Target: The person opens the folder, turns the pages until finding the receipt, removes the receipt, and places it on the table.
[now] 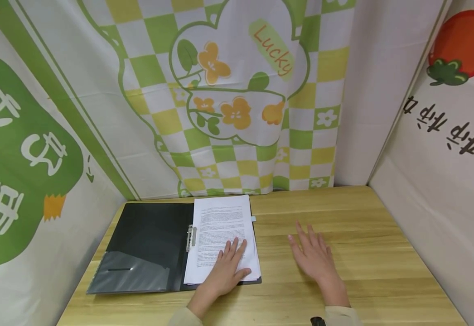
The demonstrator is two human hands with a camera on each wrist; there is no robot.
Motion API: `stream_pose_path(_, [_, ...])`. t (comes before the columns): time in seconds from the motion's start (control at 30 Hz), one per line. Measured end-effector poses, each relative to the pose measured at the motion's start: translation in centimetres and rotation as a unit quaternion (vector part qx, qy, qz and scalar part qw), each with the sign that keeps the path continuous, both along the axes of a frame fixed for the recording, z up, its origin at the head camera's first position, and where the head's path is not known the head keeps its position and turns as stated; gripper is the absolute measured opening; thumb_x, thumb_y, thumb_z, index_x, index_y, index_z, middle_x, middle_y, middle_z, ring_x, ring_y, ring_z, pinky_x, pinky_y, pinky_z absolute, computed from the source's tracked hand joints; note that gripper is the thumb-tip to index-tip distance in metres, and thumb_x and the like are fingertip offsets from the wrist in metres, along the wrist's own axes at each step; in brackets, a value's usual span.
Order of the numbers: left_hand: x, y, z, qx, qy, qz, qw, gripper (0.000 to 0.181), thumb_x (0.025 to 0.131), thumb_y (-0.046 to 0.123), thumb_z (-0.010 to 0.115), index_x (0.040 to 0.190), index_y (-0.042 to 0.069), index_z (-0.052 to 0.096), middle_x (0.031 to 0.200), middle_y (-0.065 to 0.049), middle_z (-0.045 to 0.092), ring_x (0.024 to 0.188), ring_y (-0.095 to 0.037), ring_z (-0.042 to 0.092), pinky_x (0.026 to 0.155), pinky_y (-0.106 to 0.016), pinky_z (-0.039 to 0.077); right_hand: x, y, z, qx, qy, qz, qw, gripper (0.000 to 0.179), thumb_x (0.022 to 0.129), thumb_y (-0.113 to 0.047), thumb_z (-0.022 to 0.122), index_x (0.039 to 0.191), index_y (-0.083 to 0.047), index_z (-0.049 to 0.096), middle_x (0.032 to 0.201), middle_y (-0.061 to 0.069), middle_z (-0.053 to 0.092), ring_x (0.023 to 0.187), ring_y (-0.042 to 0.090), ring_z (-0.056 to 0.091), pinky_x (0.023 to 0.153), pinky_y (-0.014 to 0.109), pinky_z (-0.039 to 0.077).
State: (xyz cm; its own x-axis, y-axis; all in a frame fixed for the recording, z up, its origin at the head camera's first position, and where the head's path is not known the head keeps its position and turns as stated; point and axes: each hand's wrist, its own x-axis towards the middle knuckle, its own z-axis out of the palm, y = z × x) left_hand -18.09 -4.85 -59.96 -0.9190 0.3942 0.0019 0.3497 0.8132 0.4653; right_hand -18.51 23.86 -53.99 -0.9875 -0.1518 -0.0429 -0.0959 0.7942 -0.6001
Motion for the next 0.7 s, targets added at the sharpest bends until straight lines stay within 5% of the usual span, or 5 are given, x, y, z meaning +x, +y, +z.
stream_pose_path(0.17, [0.1,-0.4,1.5,-0.016,0.007,0.003,0.9998,0.069,0.107,0.03,0.06,0.169,0.031,0.029,0.17,-0.022,0.029,0.156,-0.045,0.029,0.124,-0.062,0.03,-0.1,-0.1,-0.1,0.005,-0.003,0.001,1.0,0.071,0.115,-0.054,0.021,0.171,-0.012,0.007,0.169,0.036,0.003,0.148,0.071,0.006,0.113,0.086,0.008])
stream_pose_path(0.37, [-0.4,-0.9,2.2,0.01,0.008,0.006,0.9999,0.064,0.11,0.021,0.056,0.167,0.037,0.033,0.167,-0.02,0.038,0.151,-0.042,0.041,0.119,-0.059,0.041,0.0,0.2,-0.2,0.006,-0.005,0.0,1.0,0.072,0.114,-0.055,0.02,0.171,-0.013,0.008,0.171,0.034,0.003,0.149,0.069,0.006,0.114,0.085,0.007])
stream_pose_path(0.5, [-0.7,-1.6,2.4,0.052,0.015,0.007,0.9985,0.061,0.111,0.02,0.054,0.165,0.039,0.035,0.163,-0.019,0.045,0.142,-0.041,0.052,0.109,-0.061,0.05,0.1,0.1,-0.1,0.012,-0.005,0.002,0.9999,0.071,0.114,-0.055,0.02,0.171,-0.013,0.01,0.171,0.032,0.004,0.149,0.068,0.008,0.114,0.084,0.009])
stream_pose_path(0.7, [-1.4,-3.3,2.2,0.134,0.08,0.021,0.9875,0.056,0.109,0.012,0.057,0.161,0.027,0.047,0.154,-0.02,0.054,0.136,-0.042,0.057,0.108,-0.061,0.051,0.3,-0.3,0.7,-0.001,-0.001,-0.001,1.0,0.071,0.115,-0.053,0.022,0.17,-0.01,0.013,0.171,0.031,0.005,0.151,0.065,0.007,0.118,0.081,0.007])
